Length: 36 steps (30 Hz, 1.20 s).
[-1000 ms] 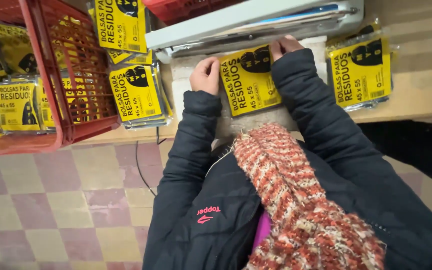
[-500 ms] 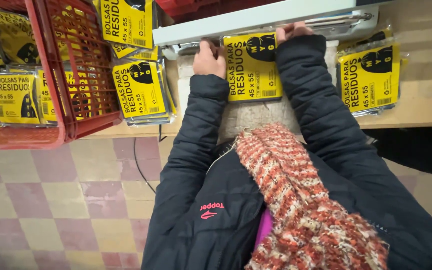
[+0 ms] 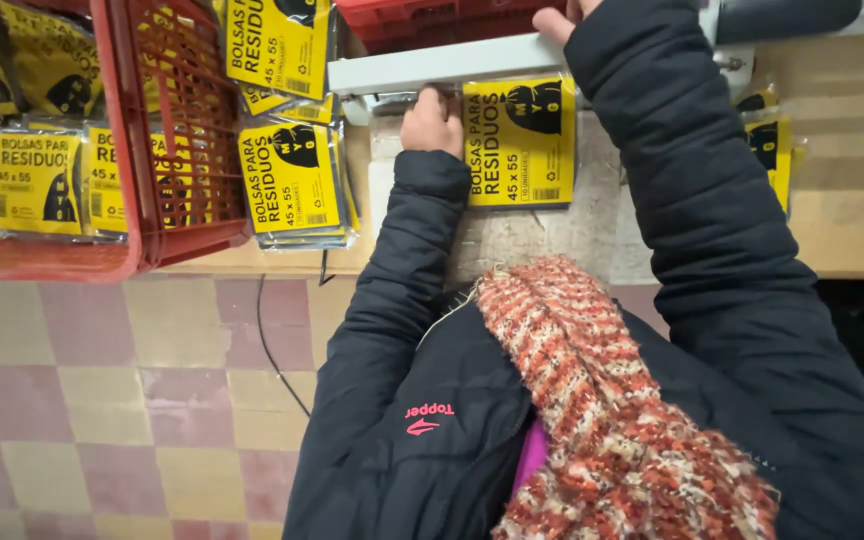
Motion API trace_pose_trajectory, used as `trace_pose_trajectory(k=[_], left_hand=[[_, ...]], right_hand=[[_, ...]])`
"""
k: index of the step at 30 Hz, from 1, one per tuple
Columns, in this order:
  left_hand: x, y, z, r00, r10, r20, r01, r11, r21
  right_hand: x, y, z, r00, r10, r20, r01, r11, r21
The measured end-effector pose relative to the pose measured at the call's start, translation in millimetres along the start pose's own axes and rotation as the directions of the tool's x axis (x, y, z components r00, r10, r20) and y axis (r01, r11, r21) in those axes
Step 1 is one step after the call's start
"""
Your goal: The person repeatedly picks up yellow trash bag packages from a red basket, places them under a heat-sealing machine, and seals them. Sealed packages are then placed into a second red basket. The process is repeated for multiple units throughout the clip.
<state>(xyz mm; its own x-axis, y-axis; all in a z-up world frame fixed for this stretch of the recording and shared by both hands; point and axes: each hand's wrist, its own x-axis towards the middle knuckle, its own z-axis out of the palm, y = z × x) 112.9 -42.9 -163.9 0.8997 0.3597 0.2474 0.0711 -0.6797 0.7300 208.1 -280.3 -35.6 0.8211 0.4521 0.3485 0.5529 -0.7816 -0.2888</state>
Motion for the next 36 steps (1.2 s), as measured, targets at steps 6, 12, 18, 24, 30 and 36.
trace_pose_trajectory(k=[6, 12, 18, 24, 30, 36], left_hand=[[-6, 11, -24, 1.000, -0.018, -0.025, 0.017, 1.000, -0.015], [91, -62, -108, 0.970, 0.032, -0.243, -0.001, 0.992, 0.127], [218, -192, -109, 0.987, 0.101, -0.127, -0.049, 0.932, 0.358], [268, -203, -88, 0.974, -0.228, -0.003, 0.186, 0.788, 0.587], [240, -127, -132, 1.000, -0.006, -0.017, 0.016, 0.714, 0.700], [123, 18, -236, 0.972, 0.117, -0.205, -0.095, 0.989, 0.115]], right_hand=[[-4, 22, 39, 0.913, 0.193, 0.359, -0.181, 0.981, -0.068], [8, 4, 24, 0.820, 0.301, 0.488, -0.324, 0.945, -0.039], [11, 2, 24, 0.772, 0.359, 0.524, -0.375, 0.924, -0.080], [13, -1, 20, 0.786, 0.349, 0.510, -0.360, 0.929, -0.083], [15, 1, 21, 0.759, 0.375, 0.532, -0.399, 0.914, -0.075], [9, -1, 23, 0.786, 0.372, 0.494, -0.377, 0.922, -0.094]])
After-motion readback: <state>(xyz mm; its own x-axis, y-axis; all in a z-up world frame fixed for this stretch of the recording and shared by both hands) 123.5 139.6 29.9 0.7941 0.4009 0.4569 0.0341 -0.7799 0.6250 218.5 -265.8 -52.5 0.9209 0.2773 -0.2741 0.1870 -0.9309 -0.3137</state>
